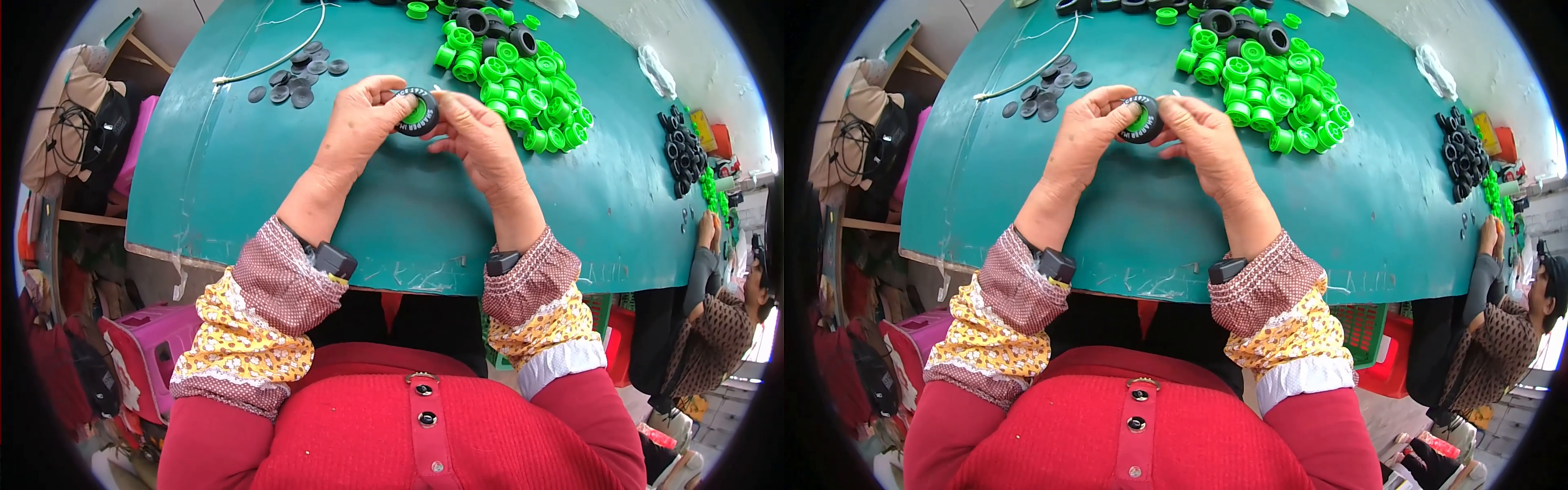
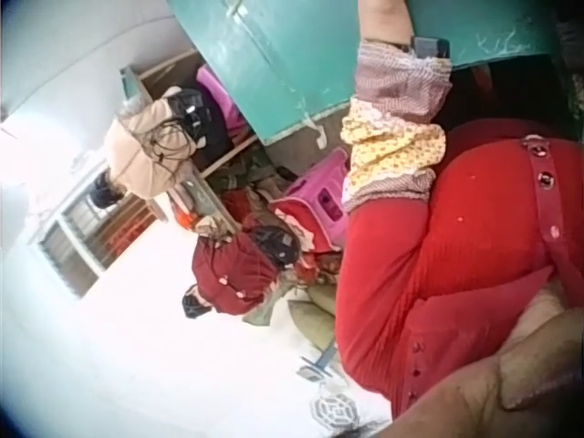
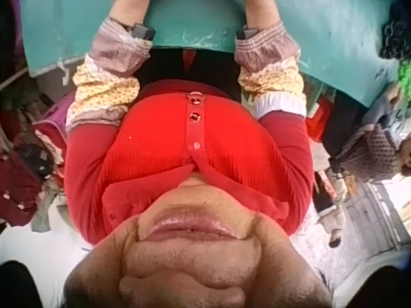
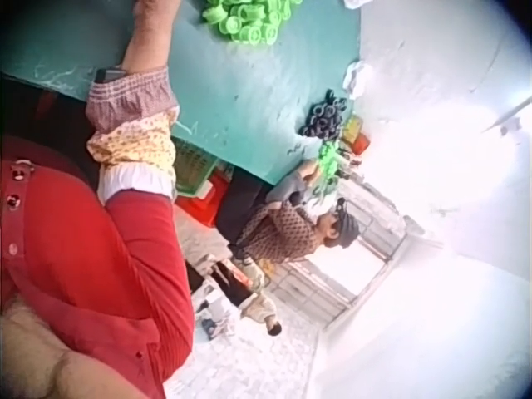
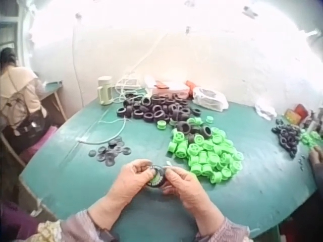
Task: Manually assembling small black plastic tires onto green plastic wheel hubs using a small prying tool.
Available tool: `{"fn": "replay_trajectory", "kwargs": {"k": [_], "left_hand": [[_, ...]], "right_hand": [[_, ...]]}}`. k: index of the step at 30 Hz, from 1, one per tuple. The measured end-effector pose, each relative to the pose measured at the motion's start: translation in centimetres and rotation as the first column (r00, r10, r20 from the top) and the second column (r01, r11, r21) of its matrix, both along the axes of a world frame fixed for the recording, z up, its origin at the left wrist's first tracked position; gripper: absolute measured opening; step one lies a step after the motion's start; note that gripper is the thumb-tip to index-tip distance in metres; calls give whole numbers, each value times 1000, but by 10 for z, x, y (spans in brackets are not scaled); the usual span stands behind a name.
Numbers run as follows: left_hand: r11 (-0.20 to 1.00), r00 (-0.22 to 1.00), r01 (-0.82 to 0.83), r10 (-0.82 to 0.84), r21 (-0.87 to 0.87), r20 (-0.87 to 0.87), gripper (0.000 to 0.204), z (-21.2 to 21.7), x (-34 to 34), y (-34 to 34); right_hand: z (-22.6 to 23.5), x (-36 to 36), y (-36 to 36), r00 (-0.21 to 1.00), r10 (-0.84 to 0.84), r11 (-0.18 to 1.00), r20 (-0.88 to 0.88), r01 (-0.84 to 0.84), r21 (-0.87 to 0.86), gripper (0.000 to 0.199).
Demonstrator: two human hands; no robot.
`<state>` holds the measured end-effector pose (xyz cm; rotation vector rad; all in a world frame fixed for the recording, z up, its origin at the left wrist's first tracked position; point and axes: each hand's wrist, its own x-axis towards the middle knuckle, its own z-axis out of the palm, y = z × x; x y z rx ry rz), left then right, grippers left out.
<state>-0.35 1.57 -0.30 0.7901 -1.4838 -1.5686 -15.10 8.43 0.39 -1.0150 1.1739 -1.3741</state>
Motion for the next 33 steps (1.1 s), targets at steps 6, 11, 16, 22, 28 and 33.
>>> {"fn": "replay_trajectory", "kwargs": {"k": [6, 11, 16, 22, 28, 33], "left_hand": [[991, 991, 125, -123, -40, 60, 29, 9, 1, 4], [944, 953, 304, -303, 132, -26, 28, 13, 0, 7], [923, 942, 335, -323, 191, -91, 33, 18, -6, 15], [904, 920, 377, -391, 200, 30, 31, 11, -4, 8], [950, 946, 312, -313, 26, 86, 34, 13, -10, 18], [953, 948, 303, -300, -11, 104, 36, 17, -15, 24]], "right_hand": [[0, 8, -1, 997, -54, 996, 53, 58, -67, 33], [6, 2, 5, 991, -107, 991, 76, 113, -72, 32], [2, 3, 3, 988, 7, 998, 153, 4, -68, 31], [0, 12, 2, 937, 82, 996, 340, -67, -57, 32], [-2, 9, 1, 950, 86, 993, 301, -57, -104, 31], [-2, 11, 3, 972, -40, 984, 230, 78, -161, 25]]}}
